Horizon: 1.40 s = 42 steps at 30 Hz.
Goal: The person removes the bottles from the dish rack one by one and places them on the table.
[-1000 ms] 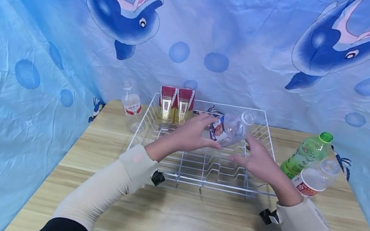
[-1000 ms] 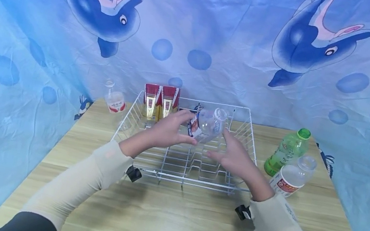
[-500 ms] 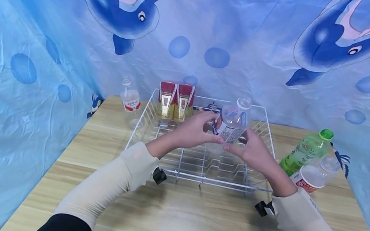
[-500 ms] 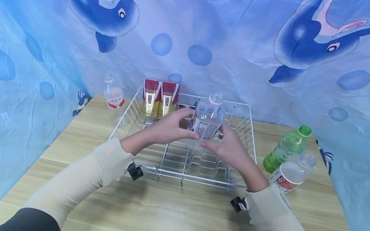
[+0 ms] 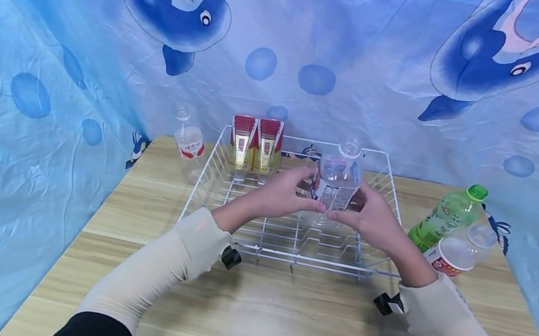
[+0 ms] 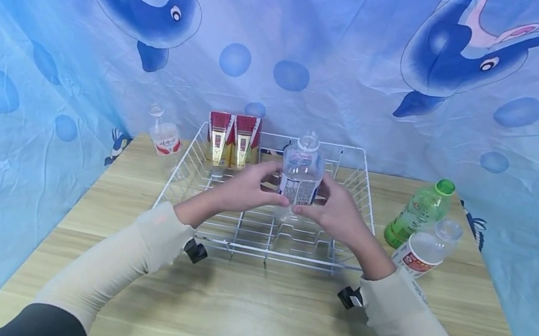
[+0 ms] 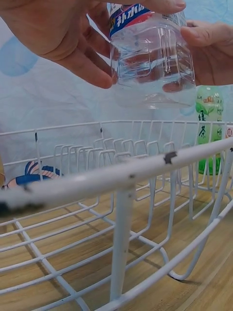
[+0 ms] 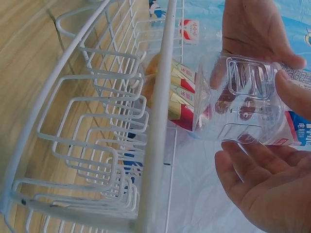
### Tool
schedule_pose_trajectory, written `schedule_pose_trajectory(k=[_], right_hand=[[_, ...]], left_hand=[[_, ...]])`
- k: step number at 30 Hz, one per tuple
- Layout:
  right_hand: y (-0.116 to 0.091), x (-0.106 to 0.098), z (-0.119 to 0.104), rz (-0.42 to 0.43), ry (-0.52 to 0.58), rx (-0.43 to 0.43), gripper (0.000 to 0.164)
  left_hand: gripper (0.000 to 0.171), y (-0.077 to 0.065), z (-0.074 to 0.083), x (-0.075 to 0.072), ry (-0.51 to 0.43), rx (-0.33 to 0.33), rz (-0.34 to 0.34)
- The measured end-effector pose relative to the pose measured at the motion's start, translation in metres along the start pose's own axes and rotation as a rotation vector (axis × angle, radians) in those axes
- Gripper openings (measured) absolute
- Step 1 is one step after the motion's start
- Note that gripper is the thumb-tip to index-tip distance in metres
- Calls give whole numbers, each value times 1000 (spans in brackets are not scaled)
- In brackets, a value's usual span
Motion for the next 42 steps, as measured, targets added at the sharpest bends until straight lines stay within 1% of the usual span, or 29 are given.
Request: schedule_pose_trajectory(k=[3,8,11,13,15,18,22,26,29,31,34,38,42], right_hand=[[-1,-1,0,3,9,-5,80],[-9,-11,0,31,-13,13,74],[-18,-21,0,55,-24,26,70],[-26,-30,0,74,-39,36,69],[-35,-38,1,96,-58,47,69],[-48,-52,0,143,-86,28,68],[-62,-68,-1,213,-141,-17,66],[-73,-83,1,280,-177,-26,66],[-84,-94,6,320,-170,-20,65],[-93,-101,11,339,-161,-10,65],[-105,-112,19,373,-150,5,62],[-119,-122,29,404,-139,17,65],[-129,-126,41,424,-133,43,69]], left_hand=[[81,-1,-1,2,-3,-1,-11],[87,-7,-2,2,10,9,-18],[88,-12,-5,0,31,12,-14],[86,-16,-8,-1,27,16,-16],[84,-21,-13,-2,42,10,-14],[83,-29,-22,-5,80,-8,-9],[85,-43,-37,-11,164,-52,-2],[89,-61,-49,-22,272,-111,17],[91,-75,-53,-32,373,-144,42],[89,-84,-55,-40,437,-149,66],[87,-95,-57,-52,520,-123,107],[86,-106,-68,-63,566,-121,143],[85,-114,-82,-69,584,-139,164]])
Point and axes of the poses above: each hand's wrist, its own y-axis towards the middle knuckle, its own x-axis out of the palm, z = x × y, the point moved 10 cm from there along y, towards the middle knuckle, and after that the axes turned 1 degree about -x, right-handed, at the moved point
